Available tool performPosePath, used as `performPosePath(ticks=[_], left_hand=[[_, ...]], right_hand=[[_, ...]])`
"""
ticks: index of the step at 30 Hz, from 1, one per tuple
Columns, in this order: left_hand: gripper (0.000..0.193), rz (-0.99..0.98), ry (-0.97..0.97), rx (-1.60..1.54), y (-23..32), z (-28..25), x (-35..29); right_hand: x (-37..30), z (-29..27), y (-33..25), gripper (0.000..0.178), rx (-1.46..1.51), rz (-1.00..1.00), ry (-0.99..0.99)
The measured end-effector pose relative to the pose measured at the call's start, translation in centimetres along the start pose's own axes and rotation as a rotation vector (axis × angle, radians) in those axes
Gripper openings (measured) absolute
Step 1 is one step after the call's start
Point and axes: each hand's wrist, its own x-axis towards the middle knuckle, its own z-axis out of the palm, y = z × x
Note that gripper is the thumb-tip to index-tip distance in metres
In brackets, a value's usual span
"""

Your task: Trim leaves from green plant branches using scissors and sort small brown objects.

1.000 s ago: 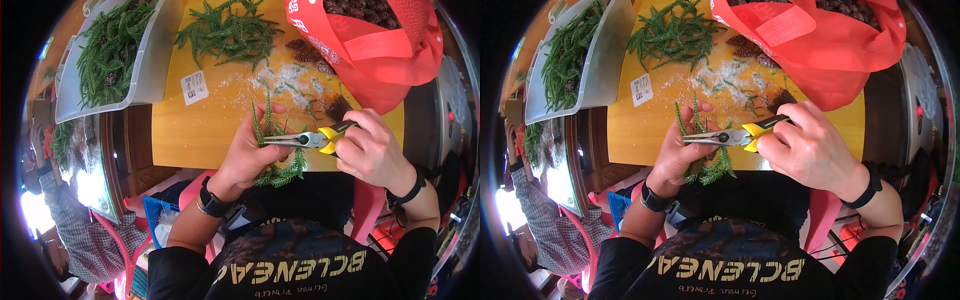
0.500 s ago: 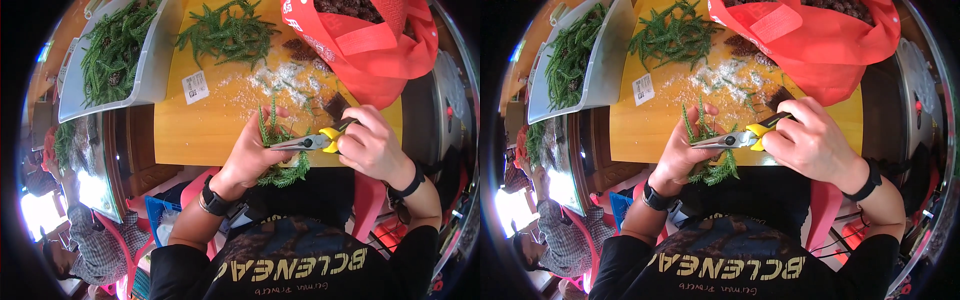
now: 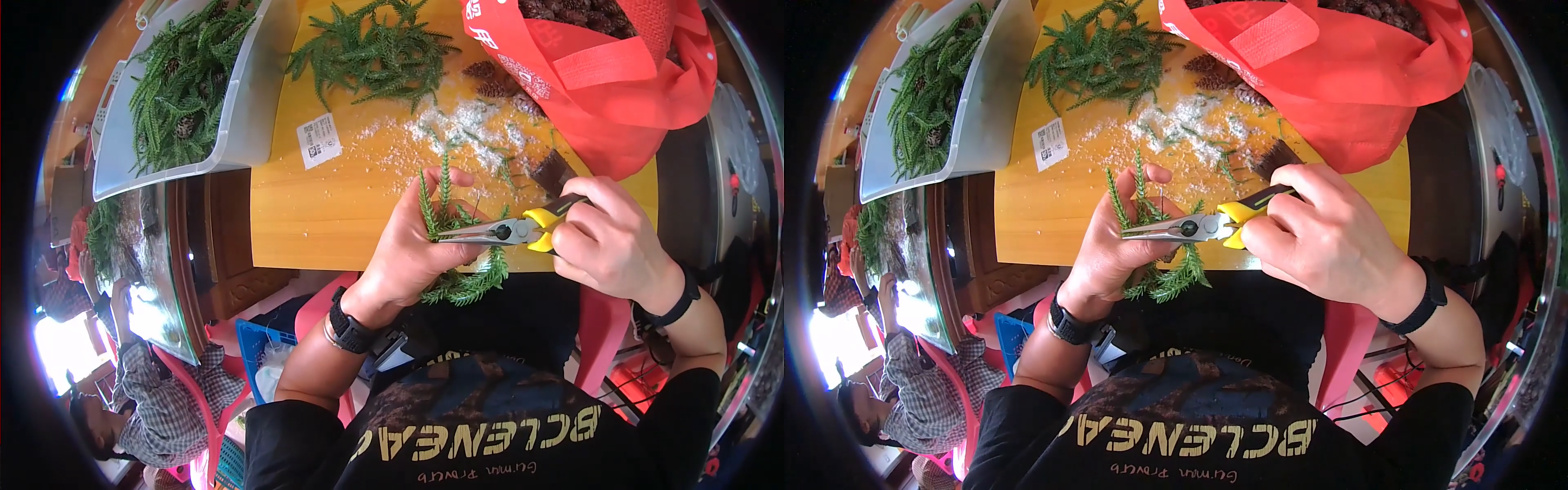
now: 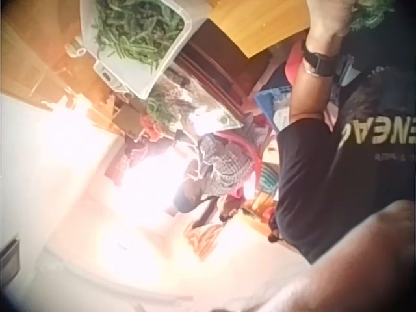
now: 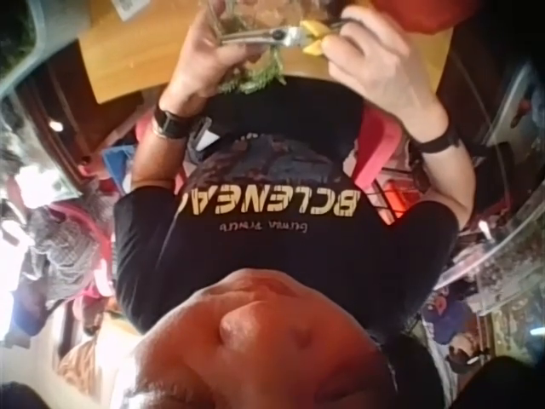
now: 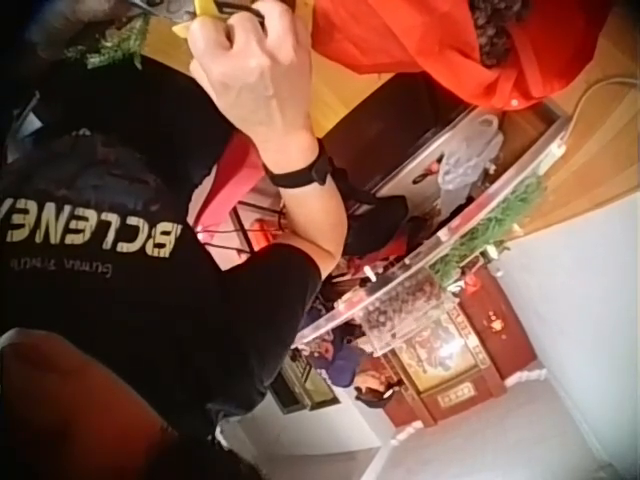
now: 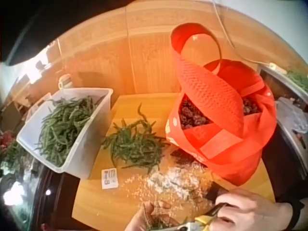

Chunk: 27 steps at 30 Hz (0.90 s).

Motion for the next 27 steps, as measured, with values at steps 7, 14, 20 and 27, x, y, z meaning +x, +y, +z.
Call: performPosePath(ticks=[7, 14, 20, 27], left_hand=[[0.063, -0.047, 0.019, -0.041, 0.0, -0.2, 0.1], [0.059, -0.008, -0.016, -0.092, 0.2, -0.3, 0.0], [0.054, 0.022, 0.008, 0.032, 0.7, 0.1, 0.0], [0.047, 0.062, -0.013, 0.071, 0.8, 0.3, -0.1]], right_hand=[[-0.4, 0.7, 0.4, 0.020, 0.007, -0.013, 0.003], [-0.8, 0.2, 0.9, 0.021, 0.159, 0.035, 0.010], [-1.5, -0.3, 1.0, 0.015, 0.553, 0.363, 0.028], [-2.2, -0.5, 0.1, 0.019, 0.532, 0.506, 0.116]])
